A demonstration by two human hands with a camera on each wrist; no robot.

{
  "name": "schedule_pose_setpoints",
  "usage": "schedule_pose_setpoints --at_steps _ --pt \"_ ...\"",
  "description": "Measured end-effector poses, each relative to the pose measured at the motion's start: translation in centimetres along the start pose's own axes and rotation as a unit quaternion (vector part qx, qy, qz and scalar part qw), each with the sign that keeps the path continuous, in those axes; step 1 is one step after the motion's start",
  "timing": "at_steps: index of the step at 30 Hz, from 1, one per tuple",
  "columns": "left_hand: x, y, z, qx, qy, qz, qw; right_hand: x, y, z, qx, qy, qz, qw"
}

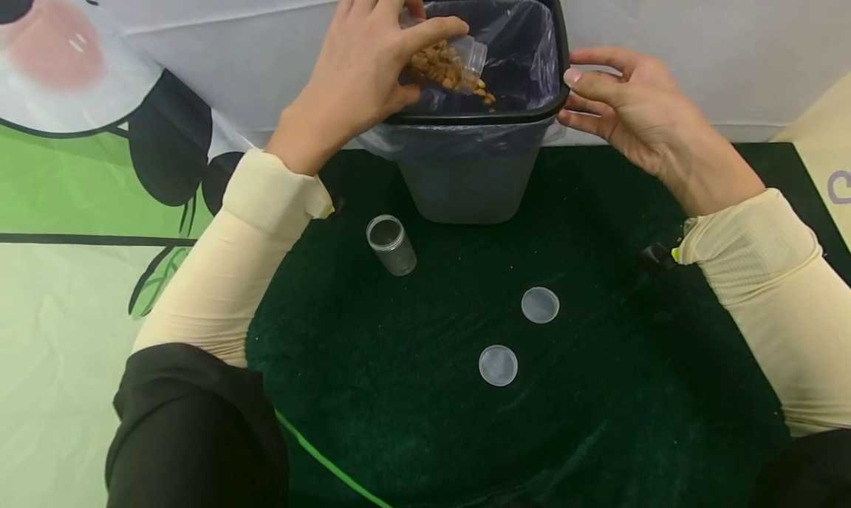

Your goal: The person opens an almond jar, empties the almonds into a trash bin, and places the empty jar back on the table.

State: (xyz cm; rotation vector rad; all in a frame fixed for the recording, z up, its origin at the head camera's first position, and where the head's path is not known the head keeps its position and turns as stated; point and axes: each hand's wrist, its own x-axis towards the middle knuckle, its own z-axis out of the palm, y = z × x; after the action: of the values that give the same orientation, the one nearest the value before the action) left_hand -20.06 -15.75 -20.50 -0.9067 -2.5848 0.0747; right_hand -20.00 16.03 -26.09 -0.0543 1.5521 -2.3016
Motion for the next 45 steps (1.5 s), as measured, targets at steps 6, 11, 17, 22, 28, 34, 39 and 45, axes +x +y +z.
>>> schedule_pose_setpoints --at_steps 6,11,17,22,28,34,39,45 --pt "-0.08 0.06 0.02 0.003 -0.003 -0.002 1.0000 -0.09 0.21 0.13 0.002 -0.006 0.000 1.0000" --pt "-0.02 0.04 -0.08 0.004 0.001 0.002 1.0000 -0.12 0.17 0.21 0.004 -0.003 -0.001 1.0000" --pt "0.00 -0.06 -0.04 0.011 0.007 0.009 0.9999 -0.16 0.12 0.33 -0.006 -0.001 0.004 1.0000" --pt "0.00 -0.19 -0.08 0.015 0.009 0.011 0.9998 -0.12 0.20 0.56 -0.004 -0.001 0.007 1.0000" --pt "0.06 -0.34 0.12 0.031 0.024 0.020 0.9990 -0.01 0.28 0.68 -0.008 -0.008 0.003 0.9999" --pt "0.21 -0.16 0.40 0.057 0.040 0.031 0.9971 -0.11 0.39 0.65 -0.013 -0.007 0.004 0.9999" --pt "0.46 -0.11 0.37 0.097 0.073 0.055 0.9911 -0.13 0.21 0.65 -0.014 -0.008 -0.004 0.9999" --pt "0.55 0.08 0.35 0.108 0.088 0.062 0.9882 -0.33 0.17 0.67 -0.012 -0.006 -0.006 0.9999"
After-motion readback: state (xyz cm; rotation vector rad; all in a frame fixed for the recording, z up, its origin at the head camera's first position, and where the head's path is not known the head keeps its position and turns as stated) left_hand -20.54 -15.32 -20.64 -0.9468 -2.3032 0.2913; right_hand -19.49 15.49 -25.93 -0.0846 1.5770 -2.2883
